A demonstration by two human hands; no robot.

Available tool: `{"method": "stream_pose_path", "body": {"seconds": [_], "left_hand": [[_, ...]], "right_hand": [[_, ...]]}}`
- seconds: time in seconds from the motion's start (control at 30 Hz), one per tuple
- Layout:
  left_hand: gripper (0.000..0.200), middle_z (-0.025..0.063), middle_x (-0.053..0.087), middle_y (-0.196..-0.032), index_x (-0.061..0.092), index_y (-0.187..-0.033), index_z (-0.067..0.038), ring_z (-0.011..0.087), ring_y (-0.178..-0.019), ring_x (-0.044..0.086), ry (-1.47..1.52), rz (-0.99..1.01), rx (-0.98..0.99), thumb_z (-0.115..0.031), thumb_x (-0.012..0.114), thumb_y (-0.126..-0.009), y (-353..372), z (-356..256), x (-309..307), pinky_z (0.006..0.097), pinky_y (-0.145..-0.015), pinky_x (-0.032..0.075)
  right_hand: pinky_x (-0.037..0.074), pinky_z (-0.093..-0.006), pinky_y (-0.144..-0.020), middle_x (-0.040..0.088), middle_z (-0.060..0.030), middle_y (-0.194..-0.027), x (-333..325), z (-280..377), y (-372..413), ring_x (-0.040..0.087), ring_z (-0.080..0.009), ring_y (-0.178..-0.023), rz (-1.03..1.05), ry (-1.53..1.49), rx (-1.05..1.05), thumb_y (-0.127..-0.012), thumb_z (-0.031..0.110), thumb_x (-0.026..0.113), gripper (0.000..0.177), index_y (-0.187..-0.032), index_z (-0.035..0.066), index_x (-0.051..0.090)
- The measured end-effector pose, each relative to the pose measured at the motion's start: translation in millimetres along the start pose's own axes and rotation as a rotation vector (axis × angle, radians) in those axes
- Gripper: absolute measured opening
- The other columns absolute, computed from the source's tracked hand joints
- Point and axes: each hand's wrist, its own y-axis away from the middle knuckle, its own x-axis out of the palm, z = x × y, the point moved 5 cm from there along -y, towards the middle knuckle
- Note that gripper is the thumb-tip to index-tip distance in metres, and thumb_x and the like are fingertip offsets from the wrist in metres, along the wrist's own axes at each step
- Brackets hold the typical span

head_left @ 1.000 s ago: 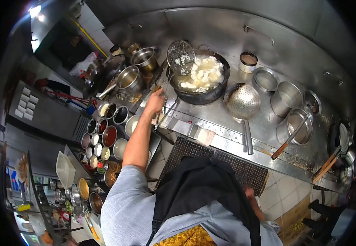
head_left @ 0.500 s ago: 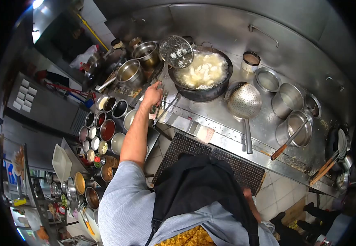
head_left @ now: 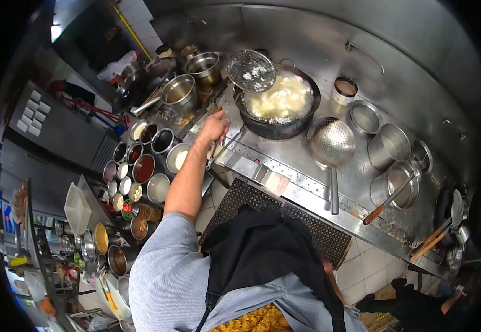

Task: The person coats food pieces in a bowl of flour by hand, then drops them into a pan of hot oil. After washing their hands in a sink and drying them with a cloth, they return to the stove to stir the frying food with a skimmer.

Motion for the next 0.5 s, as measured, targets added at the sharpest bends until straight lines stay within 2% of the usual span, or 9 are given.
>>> {"method": "stream_pose_path", "body": {"seconds": [0.13, 0.2, 0.3, 0.33, 0.37, 0.4, 0.43, 0.47, 0.5], "left_hand": [[0.046, 0.0002, 0.048, -0.055, 0.039, -0.138, -0.006, 0.0112, -0.034, 0.041, 0.121, 0.163, -0.068, -0.008, 0.047, -0.092, -4.6, 18.6, 25.7, 0.0278, -0.032, 0.034], [0.047, 0.0005, 0.048, -0.055, 0.04, -0.138, -0.007, 0.0114, -0.034, 0.041, 0.107, 0.181, -0.083, -0.008, 0.047, -0.092, -15.0, 17.5, 30.8, 0.0273, -0.033, 0.034], [0.046, 0.0049, 0.055, -0.06, 0.047, -0.134, -0.006, 0.0135, -0.035, 0.045, 0.003, 0.156, 0.018, -0.011, 0.051, -0.088, -50.6, 6.4, 22.2, 0.0297, -0.035, 0.038], [0.046, 0.0049, 0.055, -0.06, 0.047, -0.134, -0.006, 0.0135, -0.035, 0.045, 0.012, 0.166, 0.021, -0.011, 0.051, -0.088, -66.0, 1.1, 17.5, 0.0297, -0.035, 0.038], [0.044, 0.0094, 0.061, -0.066, 0.051, -0.13, -0.006, 0.0182, -0.042, 0.054, -0.147, 0.089, 0.087, -0.012, 0.051, -0.087, -86.2, -9.9, 6.1, 0.0337, -0.042, 0.044], [0.042, 0.014, 0.066, -0.073, 0.054, -0.126, -0.006, 0.0229, -0.05, 0.062, -0.304, 0.009, 0.155, -0.013, 0.052, -0.085, -109.6, -21.3, -5.3, 0.0378, -0.048, 0.05], [0.042, 0.014, 0.066, -0.073, 0.054, -0.126, -0.006, 0.0229, -0.05, 0.062, -0.292, 0.018, 0.162, -0.013, 0.052, -0.085, -142.3, -21.4, -12.6, 0.0378, -0.048, 0.05], [0.041, 0.0173, 0.068, -0.082, 0.057, -0.124, -0.006, 0.0268, -0.065, 0.065, -0.498, -0.15, 0.387, -0.013, 0.051, -0.084, -176.5, -29.3, -23.7, 0.0407, -0.06, 0.052], [0.041, 0.0205, 0.069, -0.092, 0.059, -0.122, -0.007, 0.0307, -0.081, 0.069, -0.699, -0.322, 0.61, -0.013, 0.051, -0.082, -203.7, -39.4, -30.2, 0.0436, -0.072, 0.054]], "right_hand": [[0.032, -0.0268, -0.047, 0.058, -0.0004, -0.075, 13.3, 8.9, 17.8, 0.049, -0.0122, -0.058, -0.067, -0.041, -0.001, -0.088, 0.021, 0.047, 0.014, -0.091, 0.014, 0.06], [0.031, -0.0261, -0.046, 0.057, 0.0002, -0.074, 25.1, 12.3, 31.8, 0.048, -0.0116, -0.056, -0.123, -0.074, 0.001, -0.087, 0.02, 0.048, 0.014, -0.09, 0.014, 0.06], [0.029, -0.0253, -0.045, 0.057, 0.0008, -0.072, 41.6, 9.6, 35.5, 0.047, -0.011, -0.054, -0.171, -0.096, -0.011, -0.087, 0.02, 0.048, 0.014, -0.089, 0.014, 0.061], [0.032, -0.0279, -0.044, 0.058, 0.0, -0.072, 39.5, -8.5, 9.4, 0.049, -0.0125, -0.055, -0.098, -0.092, -0.05, -0.087, 0.021, 0.05, 0.014, -0.087, 0.015, 0.062], [0.035, -0.0304, -0.044, 0.059, -0.0009, -0.072, 38.3, -24.6, -10.8, 0.052, -0.0139, -0.056, -0.027, -0.086, -0.091, -0.087, 0.022, 0.051, 0.015, -0.085, 0.015, 0.064], [0.035, -0.0304, -0.044, 0.059, -0.0009, -0.072, 34.2, -38.9, -25.0, 0.052, -0.0139, -0.056, -0.041, -0.089, -0.096, -0.087, 0.022, 0.051, 0.015, -0.085, 0.015, 0.064], [0.04, -0.0349, -0.046, 0.061, -0.0027, -0.074, 37.2, -24.5, -25.2, 0.057, -0.0176, -0.059, -0.157, 0.522, -0.647, -0.087, 0.025, 0.055, 0.014, -0.084, 0.015, 0.065], [0.044, -0.0393, -0.049, 0.064, -0.0044, -0.075, 56.4, -26.5, -15.6, 0.061, -0.0213, -0.063, -0.268, 1.152, -1.176, -0.086, 0.027, 0.059, 0.015, -0.083, 0.014, 0.066], [0.044, -0.0393, -0.049, 0.064, -0.0044, -0.075, 67.2, 10.8, 28.4, 0.061, -0.0213, -0.063, -0.282, 1.155, -1.169, -0.086, 0.027, 0.059, 0.015, -0.083, 0.014, 0.066]]}}
